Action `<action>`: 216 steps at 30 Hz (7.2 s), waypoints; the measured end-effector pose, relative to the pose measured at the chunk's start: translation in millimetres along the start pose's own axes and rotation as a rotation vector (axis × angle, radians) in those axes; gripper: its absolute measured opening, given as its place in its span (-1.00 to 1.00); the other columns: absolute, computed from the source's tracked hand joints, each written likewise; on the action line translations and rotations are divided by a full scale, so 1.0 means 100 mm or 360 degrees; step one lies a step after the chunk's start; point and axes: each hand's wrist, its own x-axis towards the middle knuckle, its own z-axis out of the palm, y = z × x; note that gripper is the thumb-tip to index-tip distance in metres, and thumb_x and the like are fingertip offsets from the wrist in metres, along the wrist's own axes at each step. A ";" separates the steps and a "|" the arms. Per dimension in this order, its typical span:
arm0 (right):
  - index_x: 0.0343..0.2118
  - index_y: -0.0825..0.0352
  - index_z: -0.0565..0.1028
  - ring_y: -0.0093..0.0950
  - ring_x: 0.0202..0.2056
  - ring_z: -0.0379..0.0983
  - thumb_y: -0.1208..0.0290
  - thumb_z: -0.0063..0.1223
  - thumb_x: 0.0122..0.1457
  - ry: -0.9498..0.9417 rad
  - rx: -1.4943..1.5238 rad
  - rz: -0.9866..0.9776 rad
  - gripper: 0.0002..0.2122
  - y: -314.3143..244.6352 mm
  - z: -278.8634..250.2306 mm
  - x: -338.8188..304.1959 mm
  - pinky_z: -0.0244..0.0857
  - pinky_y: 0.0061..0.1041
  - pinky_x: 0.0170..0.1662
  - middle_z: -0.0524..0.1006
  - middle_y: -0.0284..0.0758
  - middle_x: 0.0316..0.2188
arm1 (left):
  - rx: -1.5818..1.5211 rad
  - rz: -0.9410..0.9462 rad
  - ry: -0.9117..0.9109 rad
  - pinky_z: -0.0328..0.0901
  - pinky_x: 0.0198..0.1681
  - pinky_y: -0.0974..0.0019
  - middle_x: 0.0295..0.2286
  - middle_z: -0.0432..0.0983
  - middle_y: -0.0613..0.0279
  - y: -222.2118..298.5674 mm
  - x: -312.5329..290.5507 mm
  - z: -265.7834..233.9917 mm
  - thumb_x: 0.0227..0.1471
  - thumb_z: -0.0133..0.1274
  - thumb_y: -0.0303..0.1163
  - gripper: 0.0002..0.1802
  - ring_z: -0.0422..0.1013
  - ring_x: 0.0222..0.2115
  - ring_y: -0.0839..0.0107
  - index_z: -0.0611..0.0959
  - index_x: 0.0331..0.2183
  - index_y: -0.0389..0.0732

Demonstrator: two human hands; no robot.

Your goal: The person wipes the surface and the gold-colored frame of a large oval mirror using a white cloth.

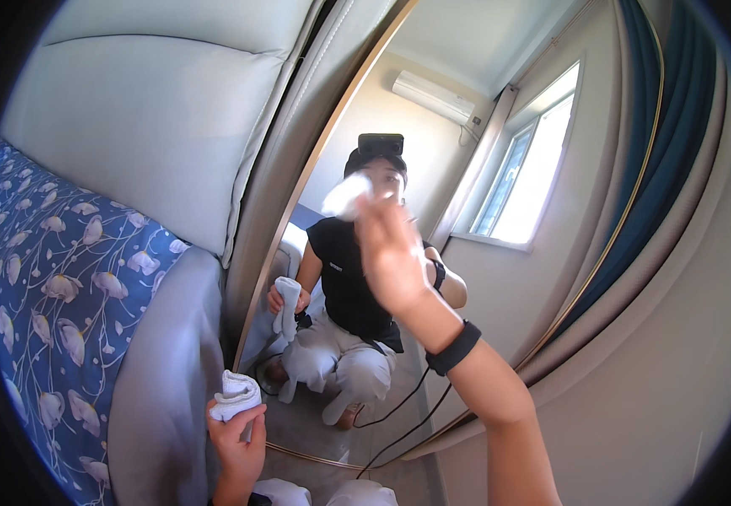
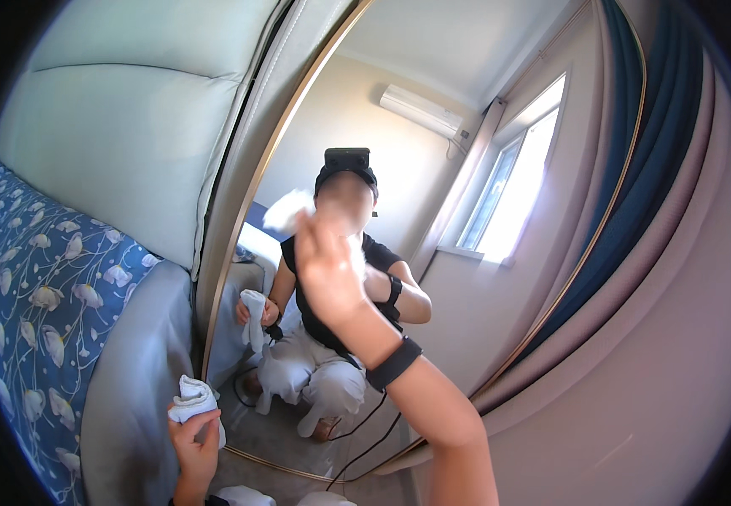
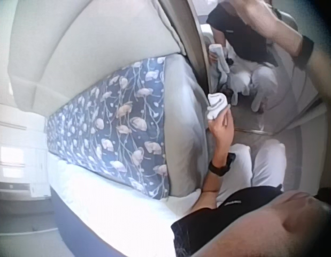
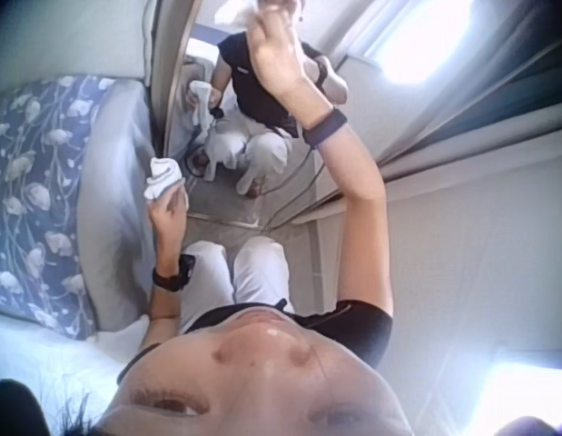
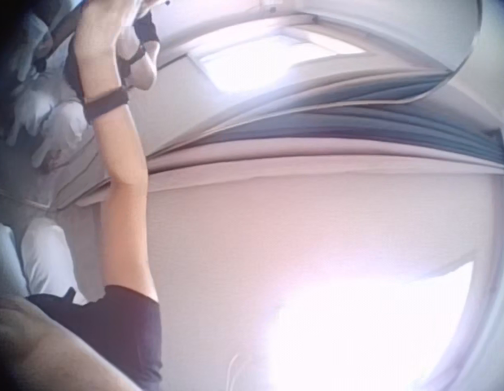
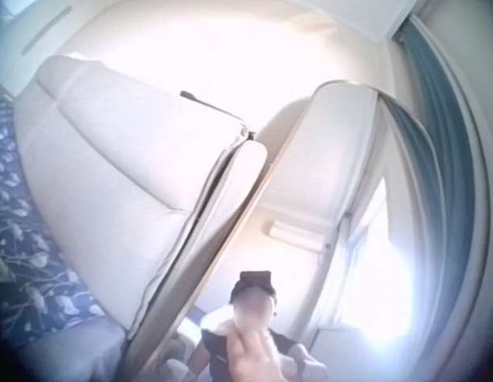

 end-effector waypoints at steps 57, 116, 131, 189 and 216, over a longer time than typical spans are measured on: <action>-0.12 0.57 0.39 -0.26 -0.30 0.39 0.58 -0.04 -0.16 -0.0020 0.0095 -0.0080 -0.57 -0.26 0.22 -0.10 0.32 -0.47 -0.34 0.36 -0.12 -0.26 | 0.0021 -0.0001 -0.0050 0.20 -0.14 0.21 -0.36 0.46 0.10 -0.02 0.02 0.04 -0.27 0.13 -0.66 -0.78 0.30 -0.23 0.14 0.65 -0.45 -0.19; -0.18 0.50 0.44 -0.24 -0.34 0.35 0.64 -0.01 -0.12 0.0137 0.0126 0.0324 -0.66 0.04 -0.06 -0.13 0.27 -0.37 -0.30 0.33 -0.18 -0.40 | -0.0016 0.0007 0.0016 0.21 -0.15 0.25 -0.33 0.42 0.09 0.05 -0.07 0.00 -0.26 0.13 -0.66 -0.80 0.32 -0.24 0.17 0.65 -0.45 -0.22; -0.14 0.50 0.43 -0.16 -0.32 0.37 0.69 -0.04 -0.16 0.0124 0.0150 0.0355 -0.60 0.02 -0.03 -0.13 0.31 -0.31 -0.23 0.36 -0.13 -0.38 | -0.0034 0.0033 0.0052 0.21 -0.15 0.23 -0.36 0.43 0.08 0.07 -0.06 -0.04 -0.26 0.13 -0.66 -0.81 0.32 -0.24 0.17 0.65 -0.46 -0.23; -0.06 0.48 0.40 -0.26 -0.26 0.28 0.67 -0.05 -0.18 -0.0133 0.0212 0.0003 -0.52 -0.48 0.27 -0.74 0.20 -0.36 -0.19 0.34 -0.19 -0.21 | 0.0101 0.0032 -0.0067 0.23 -0.21 0.29 -0.36 0.50 0.15 0.03 -0.08 -0.14 -0.23 0.13 -0.68 -0.76 0.33 -0.29 0.21 0.66 -0.41 -0.21; -0.03 0.35 0.43 -0.28 -0.28 0.34 0.76 -0.22 -0.04 0.0297 -0.0293 0.0820 -0.54 0.04 -0.40 -1.23 0.23 -0.44 -0.18 0.36 -0.17 -0.30 | 0.0014 -0.0001 -0.0032 0.22 -0.18 0.27 -0.34 0.50 0.15 0.12 -0.31 -0.26 -0.25 0.13 -0.66 -0.76 0.32 -0.25 0.20 0.66 -0.41 -0.21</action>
